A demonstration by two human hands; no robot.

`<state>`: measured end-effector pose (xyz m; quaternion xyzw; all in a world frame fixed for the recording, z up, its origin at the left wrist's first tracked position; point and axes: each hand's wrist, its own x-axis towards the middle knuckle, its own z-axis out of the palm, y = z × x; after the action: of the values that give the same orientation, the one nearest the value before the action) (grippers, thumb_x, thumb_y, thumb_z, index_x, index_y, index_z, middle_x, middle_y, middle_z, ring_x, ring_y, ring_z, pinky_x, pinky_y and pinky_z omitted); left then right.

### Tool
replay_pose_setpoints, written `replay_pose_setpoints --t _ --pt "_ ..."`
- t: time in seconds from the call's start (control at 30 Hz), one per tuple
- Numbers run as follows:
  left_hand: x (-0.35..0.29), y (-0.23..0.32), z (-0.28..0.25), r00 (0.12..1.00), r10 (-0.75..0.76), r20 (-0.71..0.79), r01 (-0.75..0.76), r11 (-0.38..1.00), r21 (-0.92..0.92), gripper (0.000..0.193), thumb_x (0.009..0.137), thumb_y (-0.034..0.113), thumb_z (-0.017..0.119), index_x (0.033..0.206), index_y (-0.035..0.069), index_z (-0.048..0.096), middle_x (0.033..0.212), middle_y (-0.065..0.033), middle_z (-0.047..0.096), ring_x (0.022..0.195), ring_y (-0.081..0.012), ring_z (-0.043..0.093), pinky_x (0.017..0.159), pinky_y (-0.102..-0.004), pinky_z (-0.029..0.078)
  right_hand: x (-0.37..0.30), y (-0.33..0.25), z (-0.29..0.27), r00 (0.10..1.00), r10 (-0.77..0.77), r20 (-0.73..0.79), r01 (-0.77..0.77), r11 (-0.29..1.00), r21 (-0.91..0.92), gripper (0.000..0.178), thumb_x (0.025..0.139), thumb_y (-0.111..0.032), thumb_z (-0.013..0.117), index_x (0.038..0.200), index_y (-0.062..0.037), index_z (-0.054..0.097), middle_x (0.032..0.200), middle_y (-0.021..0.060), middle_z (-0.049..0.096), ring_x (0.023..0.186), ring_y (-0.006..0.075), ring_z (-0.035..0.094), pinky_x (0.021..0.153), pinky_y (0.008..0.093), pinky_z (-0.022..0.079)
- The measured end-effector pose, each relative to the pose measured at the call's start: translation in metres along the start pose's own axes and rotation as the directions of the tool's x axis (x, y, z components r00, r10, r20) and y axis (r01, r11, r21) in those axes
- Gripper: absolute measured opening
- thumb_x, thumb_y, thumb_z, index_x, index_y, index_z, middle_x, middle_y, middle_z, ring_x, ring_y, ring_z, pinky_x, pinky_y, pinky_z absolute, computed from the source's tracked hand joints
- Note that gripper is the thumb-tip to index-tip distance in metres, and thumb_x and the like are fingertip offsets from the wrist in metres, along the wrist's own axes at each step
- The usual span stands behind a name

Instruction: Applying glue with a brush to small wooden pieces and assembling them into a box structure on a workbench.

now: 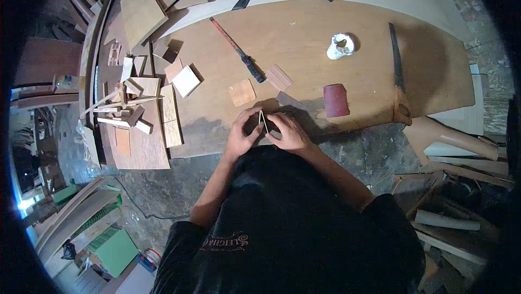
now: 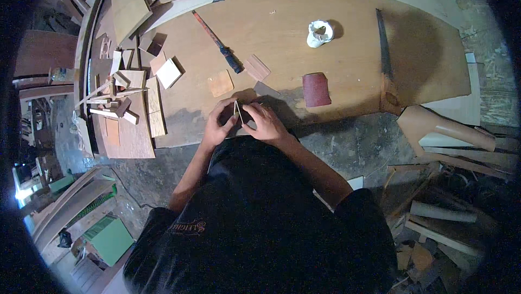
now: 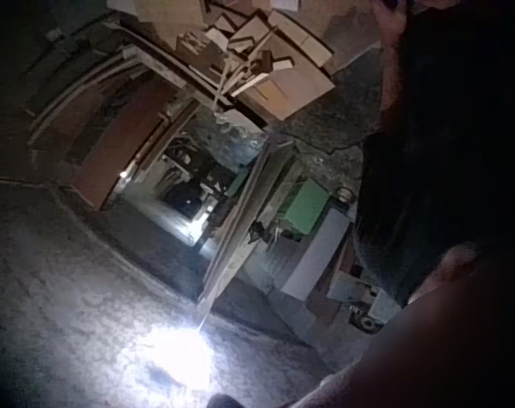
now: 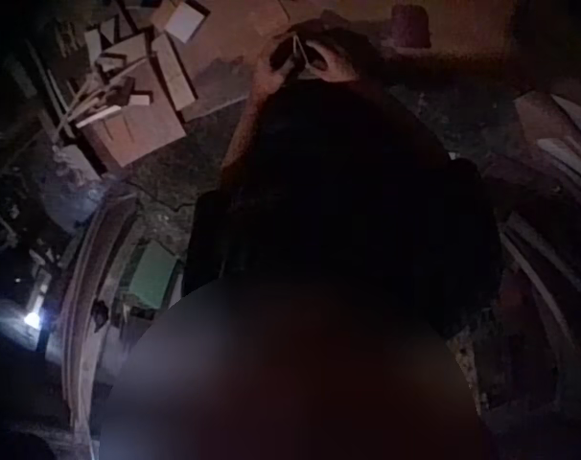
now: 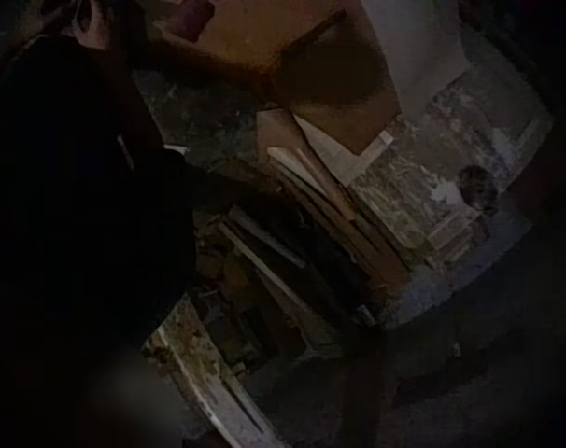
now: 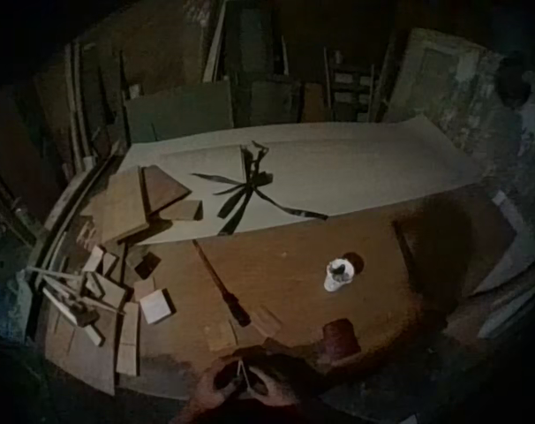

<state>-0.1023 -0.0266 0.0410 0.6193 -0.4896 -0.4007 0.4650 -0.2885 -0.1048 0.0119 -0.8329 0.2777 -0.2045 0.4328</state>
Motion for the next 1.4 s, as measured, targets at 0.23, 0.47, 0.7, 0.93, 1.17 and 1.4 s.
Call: replay_pose_setpoints --t 0.23,0.47,0.7,0.93,1.17,1.4 --pt "-0.0006 -0.0025 -0.0021 0.999 -0.048 0.019 0.048 0.999 0.012 0.046 0.083 0.005 0.067 0.128 0.002 0.058 0.121 -0.0185 0.062 0.115 -0.0313 0.060 0.102 -0.0375 0.044 0.0021 0.0000 -0.0040 0.999 0.001 0.037 0.001 0.999 -0.054 0.052 0.082 -0.018 0.073 0.127 -0.0015 0.052 0.114 0.0205 0.060 0.103 0.0392 0.061 0.088 0.0448 0.051" --pt "0.0008 0.0013 -0.0034 0.999 -0.025 0.043 0.025 1.000 -0.007 0.045 0.083 0.006 0.067 0.128 0.002 0.058 0.117 -0.0175 0.062 0.111 -0.0297 0.061 0.099 -0.0363 0.046 0.0023 0.0004 -0.0065 0.998 0.022 0.060 -0.019 0.999 -0.051 0.053 0.083 -0.018 0.073 0.128 0.0005 0.052 0.118 0.0213 0.060 0.106 0.0395 0.061 0.091 0.0441 0.050" --pt "0.0012 0.0000 -0.0034 0.999 -0.020 0.037 0.021 0.999 -0.032 0.046 0.084 0.006 0.068 0.128 0.002 0.058 0.117 -0.0169 0.062 0.111 -0.0290 0.060 0.099 -0.0356 0.046 0.0027 0.0016 -0.0068 0.999 0.010 0.050 -0.009 1.000 -0.016 0.055 0.082 -0.016 0.073 0.129 0.0008 0.052 0.119 0.0220 0.059 0.108 0.0398 0.061 0.092 0.0437 0.051" --pt "-0.0014 0.0018 -0.0020 1.000 0.024 0.013 -0.024 1.000 0.015 0.052 0.083 0.007 0.069 0.133 0.003 0.056 0.122 -0.0172 0.061 0.114 -0.0298 0.059 0.101 -0.0355 0.044 0.0023 -0.0003 -0.0069 0.999 0.026 0.036 -0.026 1.000 -0.018 0.054 0.082 -0.015 0.072 0.130 0.0005 0.052 0.118 0.0208 0.059 0.106 0.0389 0.061 0.091 0.0435 0.051" --pt "-0.0016 0.0024 -0.0032 1.000 0.011 0.023 -0.012 1.000 0.020 0.053 0.081 0.005 0.069 0.133 0.003 0.057 0.122 -0.0173 0.061 0.115 -0.0297 0.059 0.101 -0.0360 0.044 -0.0001 0.0066 -0.0046 1.000 -0.024 0.019 0.025 0.999 -0.028 0.053 0.082 -0.013 0.072 0.129 0.0006 0.052 0.116 0.0204 0.059 0.105 0.0386 0.062 0.090 0.0428 0.052" --pt "-0.0038 -0.0002 -0.0031 0.999 -0.045 0.024 0.046 0.998 -0.040 0.051 0.082 0.005 0.069 0.131 0.003 0.058 0.119 -0.0163 0.062 0.112 -0.0275 0.060 0.099 -0.0349 0.045 0.0024 -0.0012 -0.0087 0.999 0.004 0.053 -0.003 1.000 -0.017 0.049 0.082 -0.012 0.072 0.125 0.0001 0.053 0.115 0.0204 0.059 0.105 0.0392 0.061 0.089 0.0435 0.051"
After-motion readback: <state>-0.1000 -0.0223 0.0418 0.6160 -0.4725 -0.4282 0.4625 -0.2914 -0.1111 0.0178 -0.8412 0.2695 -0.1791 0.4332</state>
